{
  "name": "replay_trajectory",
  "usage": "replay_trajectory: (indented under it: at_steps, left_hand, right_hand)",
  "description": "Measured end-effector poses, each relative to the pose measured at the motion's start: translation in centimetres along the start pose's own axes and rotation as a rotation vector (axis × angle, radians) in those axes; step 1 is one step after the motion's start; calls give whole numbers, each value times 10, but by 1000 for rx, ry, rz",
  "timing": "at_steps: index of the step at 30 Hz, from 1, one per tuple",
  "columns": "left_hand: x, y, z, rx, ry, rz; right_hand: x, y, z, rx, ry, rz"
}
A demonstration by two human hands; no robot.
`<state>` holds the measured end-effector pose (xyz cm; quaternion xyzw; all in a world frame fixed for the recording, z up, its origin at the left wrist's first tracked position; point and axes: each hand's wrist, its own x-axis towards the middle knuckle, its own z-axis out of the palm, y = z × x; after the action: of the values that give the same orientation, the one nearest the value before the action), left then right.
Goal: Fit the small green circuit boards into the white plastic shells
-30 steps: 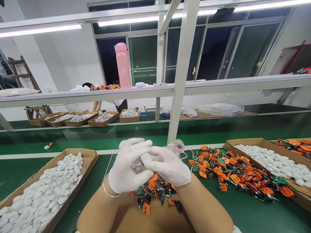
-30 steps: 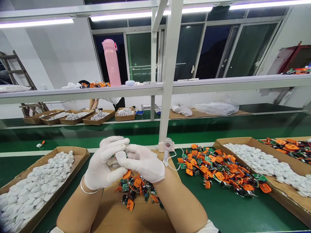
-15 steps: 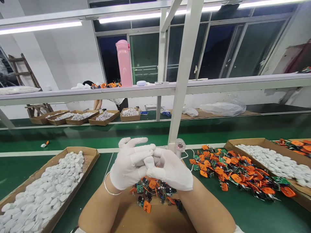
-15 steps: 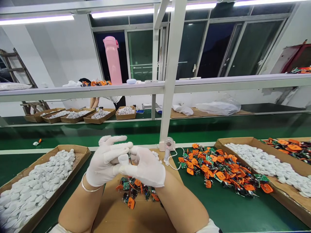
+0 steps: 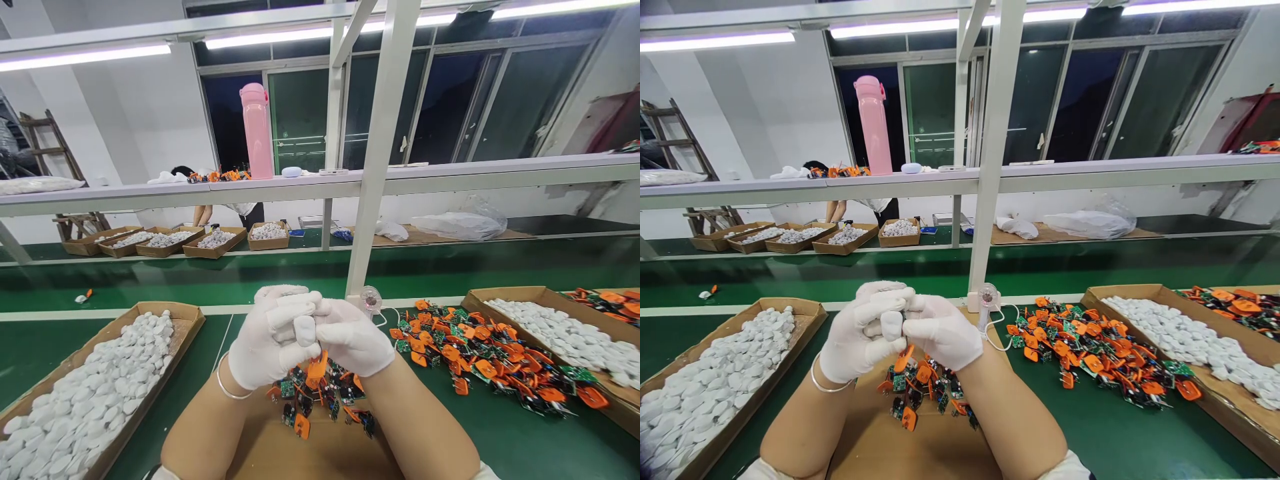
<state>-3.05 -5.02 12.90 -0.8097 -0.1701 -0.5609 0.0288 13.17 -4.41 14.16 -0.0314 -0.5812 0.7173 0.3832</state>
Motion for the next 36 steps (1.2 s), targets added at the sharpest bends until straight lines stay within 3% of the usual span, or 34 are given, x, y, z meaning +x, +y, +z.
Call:
replay_trajectory:
  at_steps: [5,14,22,27,32,36]
  left_hand:
    - [-1,-3,1,-101,-22,48]
    - [7,3,0,17,8,185]
    - [3,0,4,22,35,180]
    - [6,-1,6,-44,84,287]
    - [4,3,7,38,128,203]
    - [1,2,12,-61,174,188]
  right_hand:
    - [4,10,-8,30,-115,-28]
    - [6,12,-10,-8,-238,-15]
    - [2,12,-6,15,-94,-29]
    - [5,11,2,-45,-107,-46]
    - [4,10,8,-10,-104,-20]
    - [2,9,9,-46,-101,-18]
